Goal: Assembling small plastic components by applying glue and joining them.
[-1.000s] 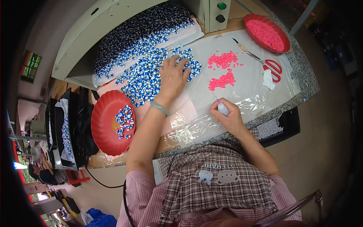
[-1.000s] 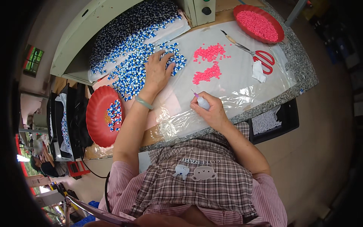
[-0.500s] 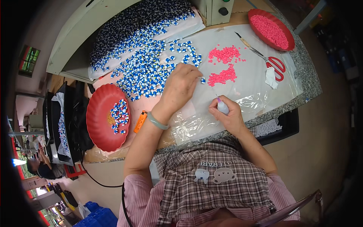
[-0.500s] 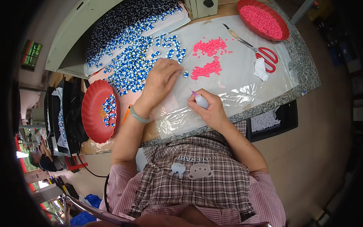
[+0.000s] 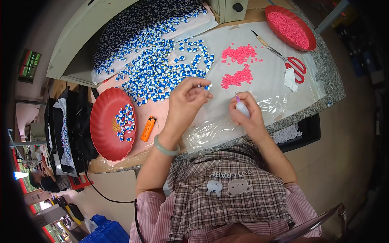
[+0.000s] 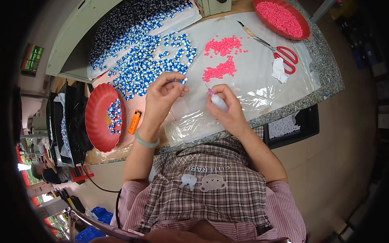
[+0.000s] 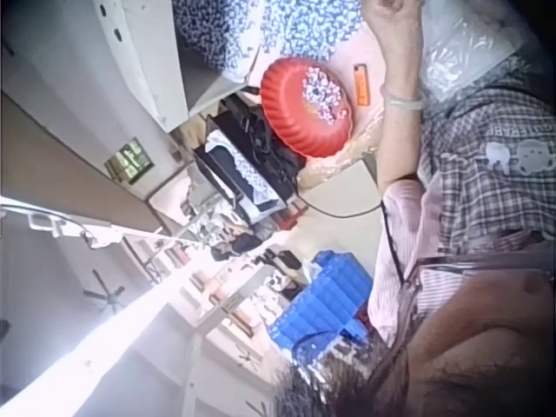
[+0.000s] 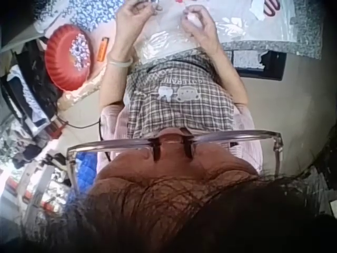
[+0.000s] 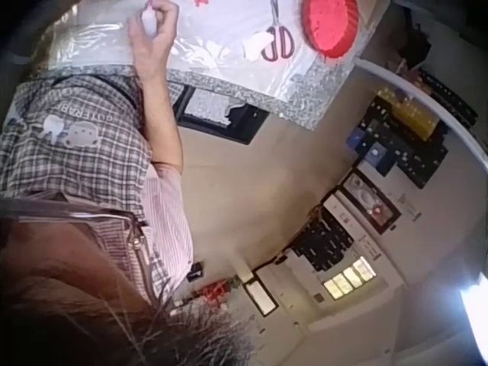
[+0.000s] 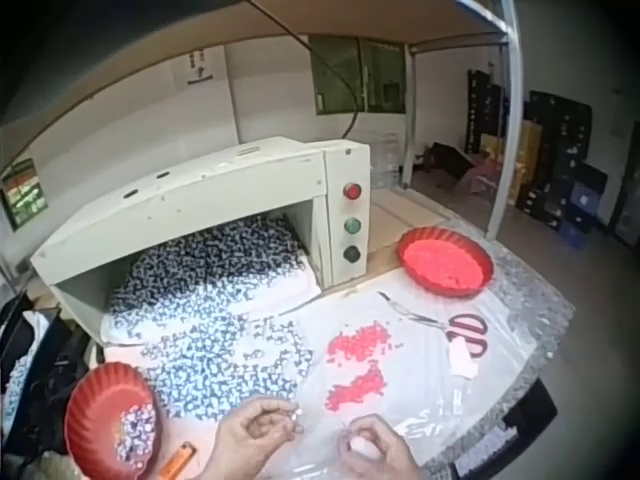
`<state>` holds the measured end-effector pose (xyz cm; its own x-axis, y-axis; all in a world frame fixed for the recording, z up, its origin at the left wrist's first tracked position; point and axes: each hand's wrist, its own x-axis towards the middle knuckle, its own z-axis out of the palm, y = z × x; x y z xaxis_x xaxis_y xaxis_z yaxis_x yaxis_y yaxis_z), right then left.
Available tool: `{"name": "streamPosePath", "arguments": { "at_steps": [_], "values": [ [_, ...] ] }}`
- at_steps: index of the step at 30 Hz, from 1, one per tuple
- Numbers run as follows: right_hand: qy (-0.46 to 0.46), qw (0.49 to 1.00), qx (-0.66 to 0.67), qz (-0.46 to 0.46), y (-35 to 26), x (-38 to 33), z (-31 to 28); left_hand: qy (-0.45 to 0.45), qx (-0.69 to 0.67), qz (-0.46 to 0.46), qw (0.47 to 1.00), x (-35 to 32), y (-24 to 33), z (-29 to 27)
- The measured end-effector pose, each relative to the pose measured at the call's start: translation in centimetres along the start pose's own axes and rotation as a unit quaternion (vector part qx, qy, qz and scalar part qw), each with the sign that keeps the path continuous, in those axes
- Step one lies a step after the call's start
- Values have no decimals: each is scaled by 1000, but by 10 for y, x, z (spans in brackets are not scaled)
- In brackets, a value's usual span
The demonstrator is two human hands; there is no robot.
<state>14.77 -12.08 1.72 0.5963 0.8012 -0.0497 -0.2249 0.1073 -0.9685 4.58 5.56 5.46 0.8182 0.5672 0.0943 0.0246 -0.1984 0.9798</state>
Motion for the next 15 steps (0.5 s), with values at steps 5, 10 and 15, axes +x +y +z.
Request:
{"name": "streamPosePath", "arguments": {
  "at_steps": [5, 10, 15],
  "values": [
    [-28, 999, 46, 2, -10, -10, -7, -12, -274, -138, 952, -42, -15, -1],
    [4, 999, -32, -25, -17, -16, -15, -5, -324, -179, 929, -62, -23, 8],
    [61, 997, -36, -20, -21, -23, -21, -20, -337, -189, 922, -68, -29, 20]
  ]
}}
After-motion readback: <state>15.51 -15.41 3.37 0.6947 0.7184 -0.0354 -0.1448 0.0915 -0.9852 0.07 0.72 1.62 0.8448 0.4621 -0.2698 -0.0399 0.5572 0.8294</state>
